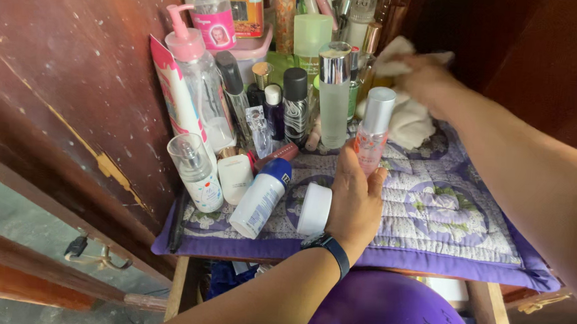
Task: The person wipes a purple piggy bank with a white cloth, rotating it to clean multiple sides. The person also wipes the surface of a wooden cabinet shelf and briefly handles several cosmetic bottles and jars before returning to the piggy bank.
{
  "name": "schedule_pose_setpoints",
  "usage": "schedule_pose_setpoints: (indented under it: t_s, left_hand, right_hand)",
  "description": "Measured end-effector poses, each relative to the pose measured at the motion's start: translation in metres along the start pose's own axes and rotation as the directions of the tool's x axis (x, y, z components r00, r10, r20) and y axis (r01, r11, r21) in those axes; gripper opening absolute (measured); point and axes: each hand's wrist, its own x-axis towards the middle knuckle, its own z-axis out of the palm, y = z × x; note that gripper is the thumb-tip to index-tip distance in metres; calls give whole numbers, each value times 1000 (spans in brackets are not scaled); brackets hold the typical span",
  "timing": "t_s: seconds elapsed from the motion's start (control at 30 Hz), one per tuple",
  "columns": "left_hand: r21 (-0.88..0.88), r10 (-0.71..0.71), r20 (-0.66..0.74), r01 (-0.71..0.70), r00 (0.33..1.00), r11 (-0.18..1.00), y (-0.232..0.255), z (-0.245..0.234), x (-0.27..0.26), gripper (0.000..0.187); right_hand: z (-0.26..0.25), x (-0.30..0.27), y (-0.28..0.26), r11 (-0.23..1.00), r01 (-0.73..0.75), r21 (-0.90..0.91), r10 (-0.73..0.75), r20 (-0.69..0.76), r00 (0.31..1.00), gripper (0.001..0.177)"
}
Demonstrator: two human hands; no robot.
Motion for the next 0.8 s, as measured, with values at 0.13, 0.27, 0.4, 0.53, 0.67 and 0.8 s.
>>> schedule_pose_setpoints:
  t_s: [0.13, 0.27, 0.4, 0.53, 0.67, 0.8]
  left_hand:
    - [-13, 13, -31, -13, 999, 1000, -4, 2, -1, 54]
    - [5, -5, -6, 5, 1000, 1000, -7, 4, -1, 55]
    - [-6, -36, 103, 37, 994, 999, -5, -11, 14, 61]
    - [-126, -186, 327, 238, 927, 963, 11, -45, 43, 55]
    - [-109, -56, 268, 88, 962, 990, 21, -62, 64, 58]
    - [88, 76, 127, -88, 989, 992, 21, -52, 50, 69]
  right_hand:
    - [5, -15, 13, 949, -296, -105, 304, 65, 950, 35]
    - [16, -64, 33, 668, -53, -743, 144, 59, 988, 65]
    - [31, -162, -2, 669, 405, -624, -432, 117, 894, 31]
    - [-6, -197, -52, 980, -185, -77, 194, 137, 971, 48]
    - [-25, -191, -56, 964, -52, -263, 33, -78, 996, 58]
    - [4, -208, -63, 889, 19, -457, -48, -52, 998, 50]
